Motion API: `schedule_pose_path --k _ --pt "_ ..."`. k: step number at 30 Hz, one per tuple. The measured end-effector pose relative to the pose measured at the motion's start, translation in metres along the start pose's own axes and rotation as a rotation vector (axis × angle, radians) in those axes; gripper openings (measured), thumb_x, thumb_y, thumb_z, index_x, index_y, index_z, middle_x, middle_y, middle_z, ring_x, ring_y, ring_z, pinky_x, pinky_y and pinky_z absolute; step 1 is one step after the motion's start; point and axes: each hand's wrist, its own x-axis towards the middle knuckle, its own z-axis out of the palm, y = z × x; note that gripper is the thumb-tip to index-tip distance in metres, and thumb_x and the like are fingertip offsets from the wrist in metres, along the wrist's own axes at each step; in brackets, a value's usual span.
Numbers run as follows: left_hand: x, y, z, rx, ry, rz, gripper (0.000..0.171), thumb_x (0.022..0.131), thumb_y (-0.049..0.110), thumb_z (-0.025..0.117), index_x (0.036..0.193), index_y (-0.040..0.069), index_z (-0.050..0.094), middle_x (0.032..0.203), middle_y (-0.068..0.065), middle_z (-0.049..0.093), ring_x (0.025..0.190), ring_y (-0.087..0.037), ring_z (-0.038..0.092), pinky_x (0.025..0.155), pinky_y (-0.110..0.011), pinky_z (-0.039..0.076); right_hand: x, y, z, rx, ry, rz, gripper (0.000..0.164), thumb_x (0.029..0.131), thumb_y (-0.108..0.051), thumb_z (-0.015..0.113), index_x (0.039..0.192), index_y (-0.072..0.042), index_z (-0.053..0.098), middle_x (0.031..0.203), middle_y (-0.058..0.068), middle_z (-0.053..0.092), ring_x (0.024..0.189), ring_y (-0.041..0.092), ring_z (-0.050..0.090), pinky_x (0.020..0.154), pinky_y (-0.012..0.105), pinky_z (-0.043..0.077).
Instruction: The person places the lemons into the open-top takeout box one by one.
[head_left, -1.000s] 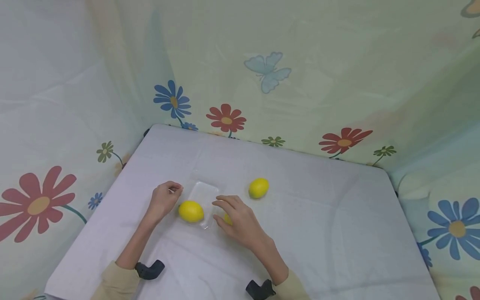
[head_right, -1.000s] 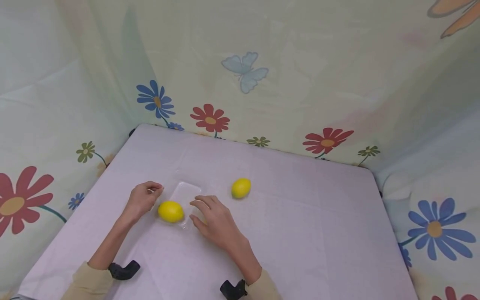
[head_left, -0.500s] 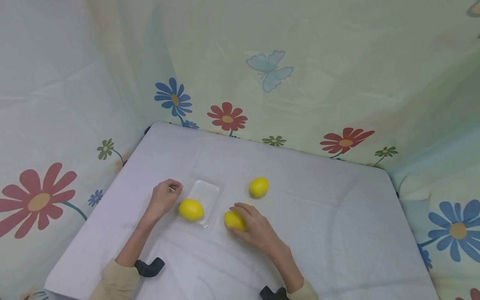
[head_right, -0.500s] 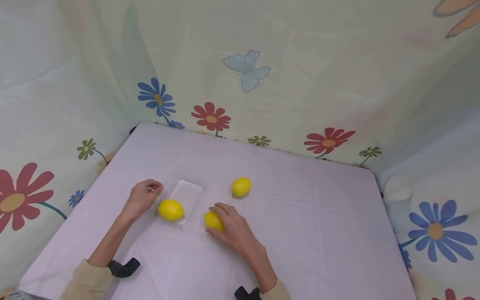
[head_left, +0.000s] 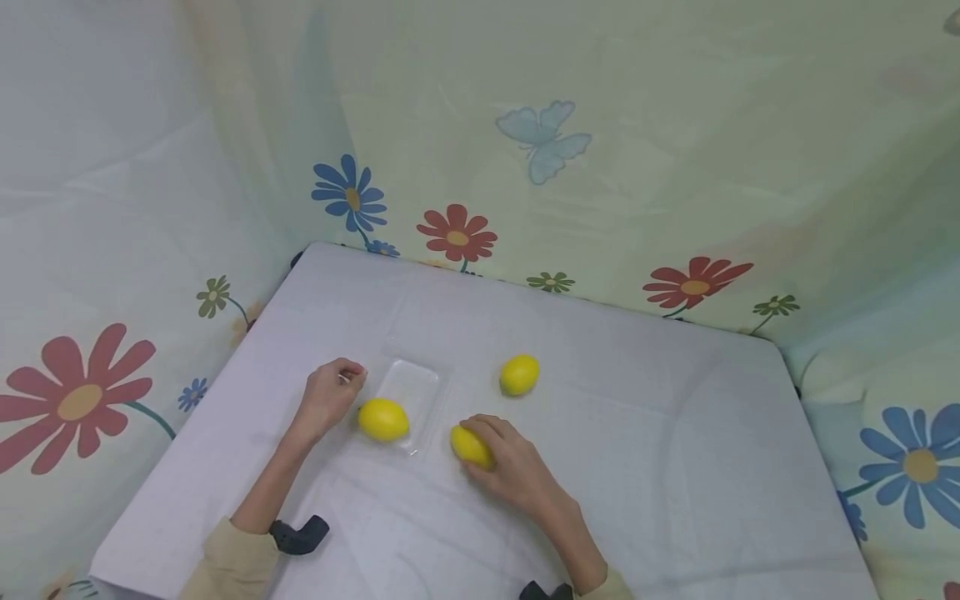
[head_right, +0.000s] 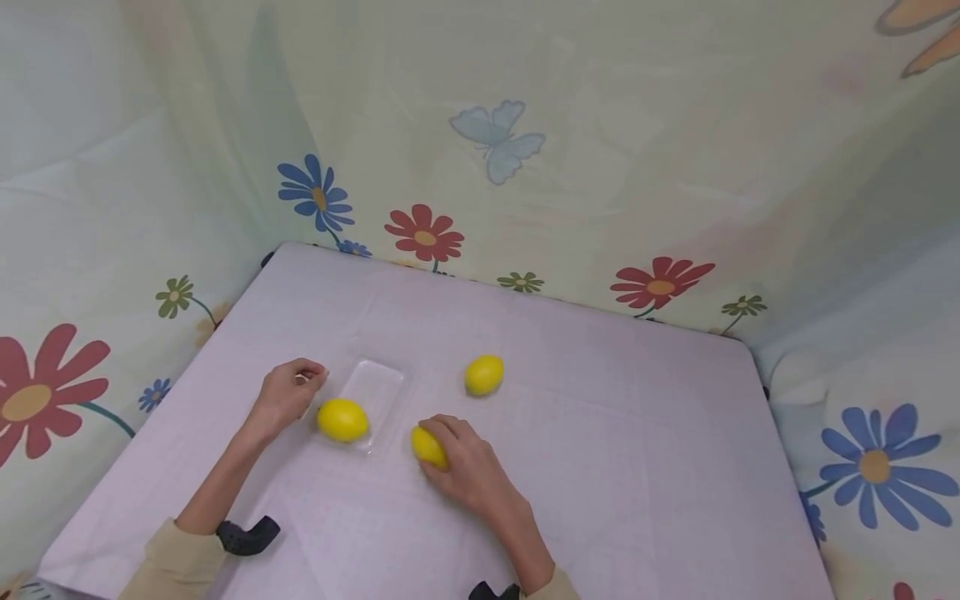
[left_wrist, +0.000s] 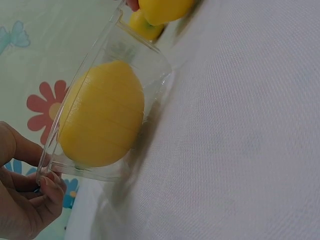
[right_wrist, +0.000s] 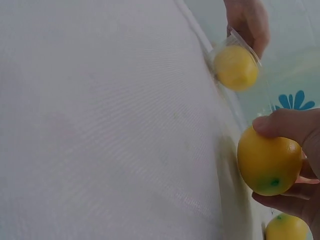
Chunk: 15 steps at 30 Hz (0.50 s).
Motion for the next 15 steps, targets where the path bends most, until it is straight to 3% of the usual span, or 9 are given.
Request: schedule_pose_path --k 7,15 --pt "0.001 0.001 0.0 -0.014 0.007 0.012 0.03 0.096 0.02 0.055 0.114 -0.001 0.064 0.105 -0.016 0.065 0.088 -0.024 0.058 0.069 -0.026 0.046 0.002 -0.001 -0.01 -0.015 0.09 -0.064 0.06 0.075 -0.021 0.082 0.13 -0.016 0.057 0.128 0.001 0.06 0.116 0.017 0.059 0.097 0.032 0.051" --pt "-0.001 -0.001 0.0 -0.015 0.01 -0.002 0.029 0.096 0.02 0.055 0.114 -0.001 0.064 0.106 -0.017 0.065 0.087 -0.023 0.058 0.068 -0.025 0.046 0.017 -0.006 -0.017 0.088 0.166 -0.127 0.058 0.079 -0.017 0.078 0.131 -0.013 0.056 0.131 0.001 0.058 0.119 0.016 0.057 0.099 0.031 0.05"
